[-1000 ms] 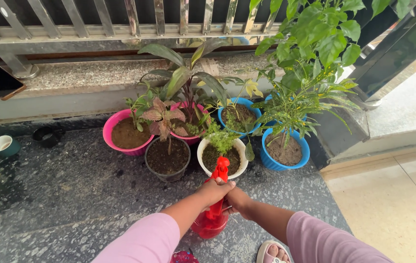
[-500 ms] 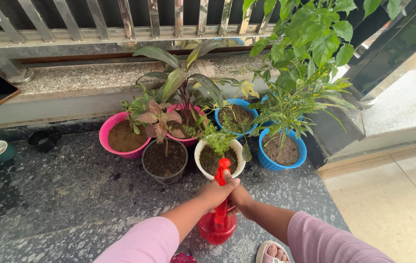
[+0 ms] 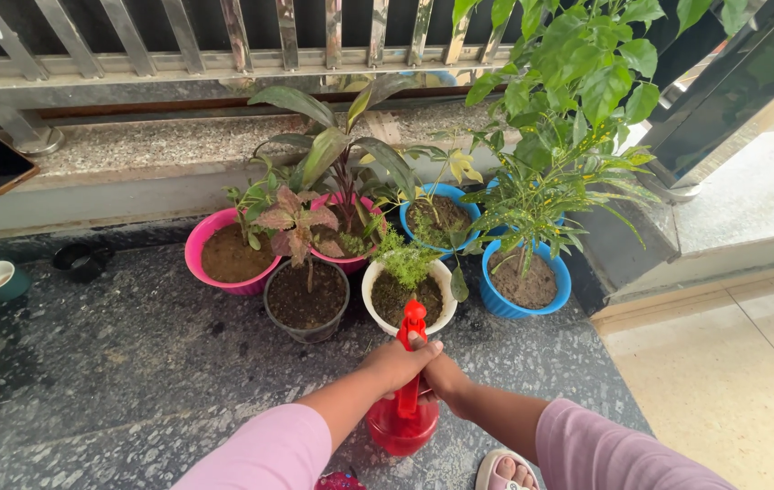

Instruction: The person uses a red spray bottle to mist several potted plants arranged on a tiled floor. The person moves the spray bottle from one pot to the next, misting the leaves and soil of each plant in sequence.

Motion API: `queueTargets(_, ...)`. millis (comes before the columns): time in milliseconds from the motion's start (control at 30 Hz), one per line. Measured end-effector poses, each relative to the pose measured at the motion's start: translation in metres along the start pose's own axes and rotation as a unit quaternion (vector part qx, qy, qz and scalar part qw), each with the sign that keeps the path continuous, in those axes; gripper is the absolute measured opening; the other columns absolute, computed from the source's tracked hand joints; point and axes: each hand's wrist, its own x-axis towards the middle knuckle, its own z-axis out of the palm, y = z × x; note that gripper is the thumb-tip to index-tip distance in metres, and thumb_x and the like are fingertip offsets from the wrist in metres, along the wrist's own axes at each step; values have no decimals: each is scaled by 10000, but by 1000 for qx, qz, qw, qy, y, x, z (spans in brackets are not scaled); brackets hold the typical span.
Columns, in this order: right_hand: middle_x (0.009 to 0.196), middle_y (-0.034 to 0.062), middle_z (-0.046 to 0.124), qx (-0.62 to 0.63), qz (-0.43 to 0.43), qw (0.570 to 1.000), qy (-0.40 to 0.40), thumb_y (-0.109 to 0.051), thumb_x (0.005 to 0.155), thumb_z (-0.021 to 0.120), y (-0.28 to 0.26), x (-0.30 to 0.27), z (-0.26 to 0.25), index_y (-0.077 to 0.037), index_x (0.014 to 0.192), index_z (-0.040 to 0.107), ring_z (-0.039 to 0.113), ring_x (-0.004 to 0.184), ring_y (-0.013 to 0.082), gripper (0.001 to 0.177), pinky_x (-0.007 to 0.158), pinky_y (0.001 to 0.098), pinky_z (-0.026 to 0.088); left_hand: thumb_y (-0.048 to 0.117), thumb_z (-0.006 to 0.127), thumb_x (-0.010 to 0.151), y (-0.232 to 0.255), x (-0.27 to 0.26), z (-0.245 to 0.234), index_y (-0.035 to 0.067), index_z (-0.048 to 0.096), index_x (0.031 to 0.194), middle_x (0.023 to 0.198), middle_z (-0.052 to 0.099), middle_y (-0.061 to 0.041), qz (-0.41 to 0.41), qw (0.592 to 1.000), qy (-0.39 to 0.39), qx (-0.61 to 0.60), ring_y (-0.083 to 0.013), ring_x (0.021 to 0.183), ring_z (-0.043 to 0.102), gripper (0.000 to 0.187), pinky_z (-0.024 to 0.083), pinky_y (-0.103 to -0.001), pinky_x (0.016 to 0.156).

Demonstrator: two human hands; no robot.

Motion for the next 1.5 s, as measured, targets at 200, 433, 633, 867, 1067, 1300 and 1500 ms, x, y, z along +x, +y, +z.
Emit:
queueTargets(200,1097,117,758,11,-21,1000,-1,-713,976,242,3,-1,0,-142,1254,632,738,990,239,745,878,417,592,787,531,823,6,-6,-1,140,534,1415,1201,715,-153,10,1000,11,15,-303,946,759,877,632,-389,755)
queueTargets(433,1150,90,742,14,-34,999,8,-615,989,260,2,-3,1,-184,1278,573,743,1024,244,606,866,401,608,786,533,819,7,-6,-1,172,559,1397,1178,710,-126,8,1000,10,12,-299,969,737,843,620,-401,757)
queueTargets(633,1074,80,752,-6,-86,996,-7,-411,997,401,9,9,-4,-103,1197,656,740,961,216,447,845,388,599,771,567,830,-5,7,2,166,575,1388,1169,721,-144,15,999,25,-14,-300,976,748,823,626,-411,772)
queueTargets(867,1054,71,742,15,-49,999,12,-510,1020,353,-7,-7,7,-121,1170,659,720,938,205,517,855,379,580,776,570,857,-9,12,2,118,607,1365,1169,757,-158,24,999,19,-24,-289,989,769,832,617,-385,766)
queueTargets(1067,998,70,739,16,-59,998,6,-487,1058,362,-8,-5,7,-87,1143,651,708,899,200,500,787,343,570,738,557,853,-4,3,-3,229,494,1452,1264,674,-111,2,999,18,-34,-300,1068,723,788,648,-426,777)
queueTargets(1300,1000,60,755,-21,-111,993,19,-354,992,470,-2,8,6,-91,1149,684,720,873,176,373,756,344,580,737,553,845,-7,2,-5,249,591,1393,1252,709,-100,-2,999,18,-44,-284,1076,725,735,631,-440,782)
queueTargets(1500,943,81,739,9,-59,998,31,-502,1033,404,-15,-5,17,-102,1122,655,708,819,191,481,737,347,567,690,563,858,-16,13,3,247,513,1439,1242,678,-106,10,994,35,-104,-293,1124,705,733,608,-440,856)
